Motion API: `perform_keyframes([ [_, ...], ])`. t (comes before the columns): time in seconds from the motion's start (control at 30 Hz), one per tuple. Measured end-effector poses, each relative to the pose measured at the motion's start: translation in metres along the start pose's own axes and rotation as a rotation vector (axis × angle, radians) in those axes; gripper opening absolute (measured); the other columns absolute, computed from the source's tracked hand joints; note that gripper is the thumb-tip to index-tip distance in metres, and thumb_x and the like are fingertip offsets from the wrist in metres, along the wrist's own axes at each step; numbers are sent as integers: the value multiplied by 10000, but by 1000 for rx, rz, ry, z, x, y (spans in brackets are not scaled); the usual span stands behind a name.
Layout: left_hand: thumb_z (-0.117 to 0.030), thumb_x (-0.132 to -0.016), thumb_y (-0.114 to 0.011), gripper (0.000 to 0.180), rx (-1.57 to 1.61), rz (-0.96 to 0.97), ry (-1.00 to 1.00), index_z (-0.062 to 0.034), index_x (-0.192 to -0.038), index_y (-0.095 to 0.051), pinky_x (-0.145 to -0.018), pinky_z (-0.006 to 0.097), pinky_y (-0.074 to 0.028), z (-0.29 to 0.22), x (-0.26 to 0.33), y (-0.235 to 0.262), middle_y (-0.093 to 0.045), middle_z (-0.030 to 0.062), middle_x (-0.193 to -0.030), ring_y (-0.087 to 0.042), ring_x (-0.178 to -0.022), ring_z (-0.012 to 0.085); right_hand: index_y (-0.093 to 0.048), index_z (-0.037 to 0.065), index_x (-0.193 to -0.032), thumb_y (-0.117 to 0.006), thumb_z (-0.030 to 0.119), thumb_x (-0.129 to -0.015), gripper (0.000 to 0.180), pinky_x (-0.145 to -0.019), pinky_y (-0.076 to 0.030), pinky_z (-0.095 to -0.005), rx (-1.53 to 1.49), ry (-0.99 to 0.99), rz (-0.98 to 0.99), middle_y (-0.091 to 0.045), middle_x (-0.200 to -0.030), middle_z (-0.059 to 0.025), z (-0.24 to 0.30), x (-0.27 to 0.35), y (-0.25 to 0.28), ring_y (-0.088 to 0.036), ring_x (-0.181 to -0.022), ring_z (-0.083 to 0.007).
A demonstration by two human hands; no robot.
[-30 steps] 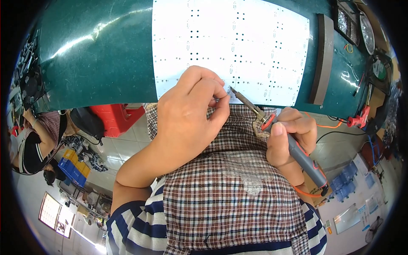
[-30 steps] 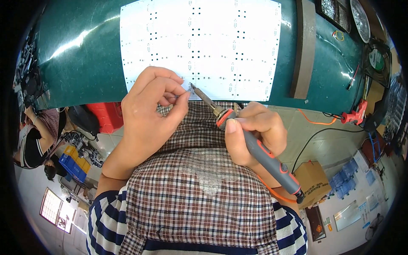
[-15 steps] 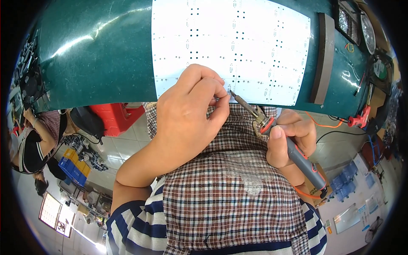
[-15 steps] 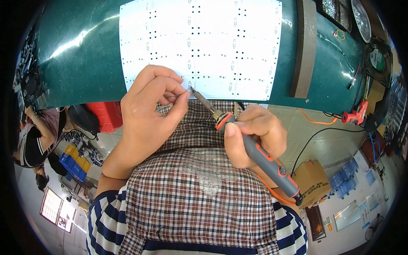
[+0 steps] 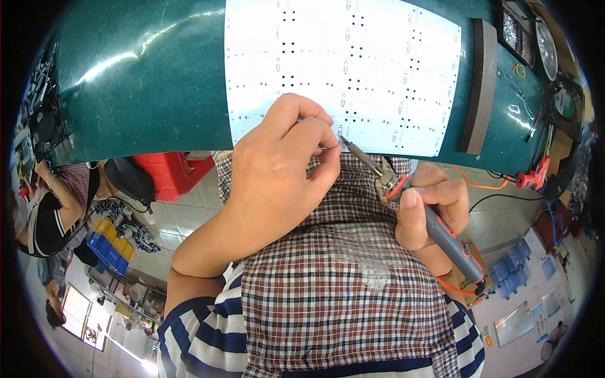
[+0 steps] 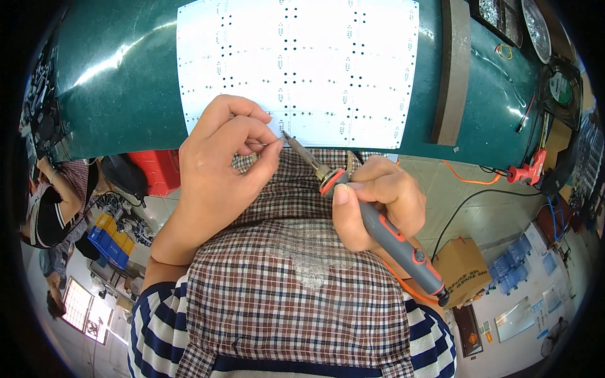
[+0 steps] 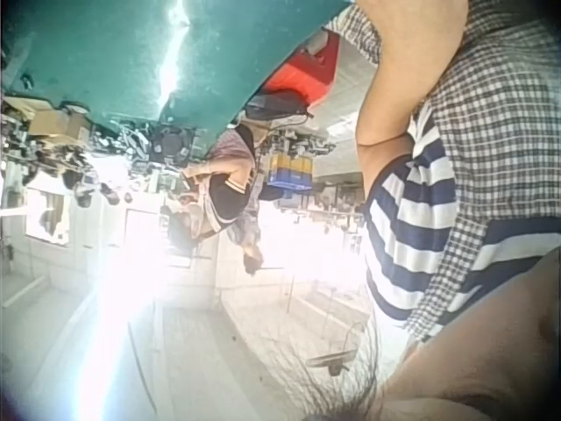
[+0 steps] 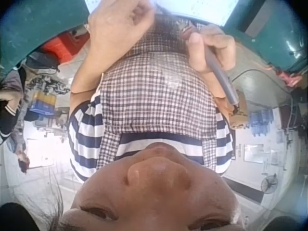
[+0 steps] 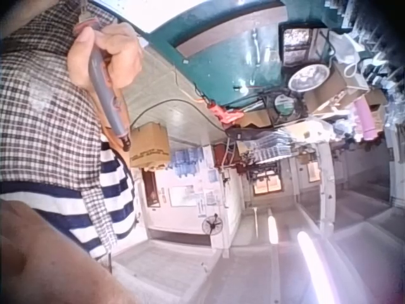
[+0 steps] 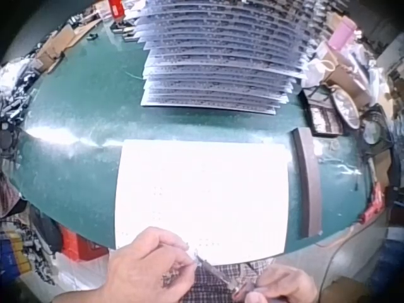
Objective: The person solders electronic components onto a circuit board array using a soldering iron and soldering wire.
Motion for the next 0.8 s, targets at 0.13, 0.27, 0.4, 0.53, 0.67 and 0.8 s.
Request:
perform_keyframes([
  [0.13, 48, -735, -698, 115, 100, 18, 6, -15, -792, -620, -603, 218, -489, -2, -2, 5, -606, 73, -977, -617, -704, 109, -454, 29, -829, -662, -17, -778, 220, -419, -285, -259, -16, -9, -50, -489, -601, -61, 0, 5, 6, -386, -472, -94],
  [0.27, 35, -741, -702, 134, 173, -9, 12, -11, -813, -599, -577, 239, -525, -4, -5, 13, -609, 72, -933, -653, -693, 145, -389, 64, -811, -548, 76, -850, 165, -497, -304, -259, 128, -28, -131, -449, -626, -61, 15, -13, 25, -371, -524, -114],
  [0.4, 44, -752, -701, 135, 238, 6, 95, -8, -846, -621, -526, 232, -474, -10, 4, 31, -611, 76, -908, -616, -655, 109, -381, 80, -770, -563, 67, -855, 201, -486, -316, -226, 212, 128, -566, -449, -620, -54, 19, -43, 83, -362, -520, -83],
  [0.53, 56, -766, -701, 125, 352, 58, 166, -15, -862, -664, -503, 216, -400, -21, 2, 47, -590, 59, -881, -539, -627, 67, -433, 58, -789, -614, 49, -860, 194, -496, -397, -208, 278, 351, -864, -531, -650, -76, 53, -75, 157, -459, -508, -93],
  [0.67, 75, -786, -688, 120, 356, -45, 139, 1, -879, -685, -521, 190, -383, -22, 2, 59, -538, 44, -850, -530, -636, 66, -547, 31, -765, -679, 55, -843, 155, -536, -399, -198, 878, 185, -679, -600, -683, -51, -1, -113, 182, -513, -577, -69],
  [0.8, 79, -781, -693, 97, 345, -158, 236, 21, -841, -645, -514, 193, -388, -7, -3, 70, -513, 40, -822, -527, -608, 68, -573, 23, -760, -730, 112, -833, 194, -532, -370, -193, 644, 237, -798, -578, -656, -6, -5, -105, 183, -480, -576, -44],
])
Point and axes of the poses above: each hand's wrist, its own x-axis away from the middle knuckle, its own y-axis out of the back of the hand, z = x × y, the point moved 8 cm from there along -x, towards the middle knuckle
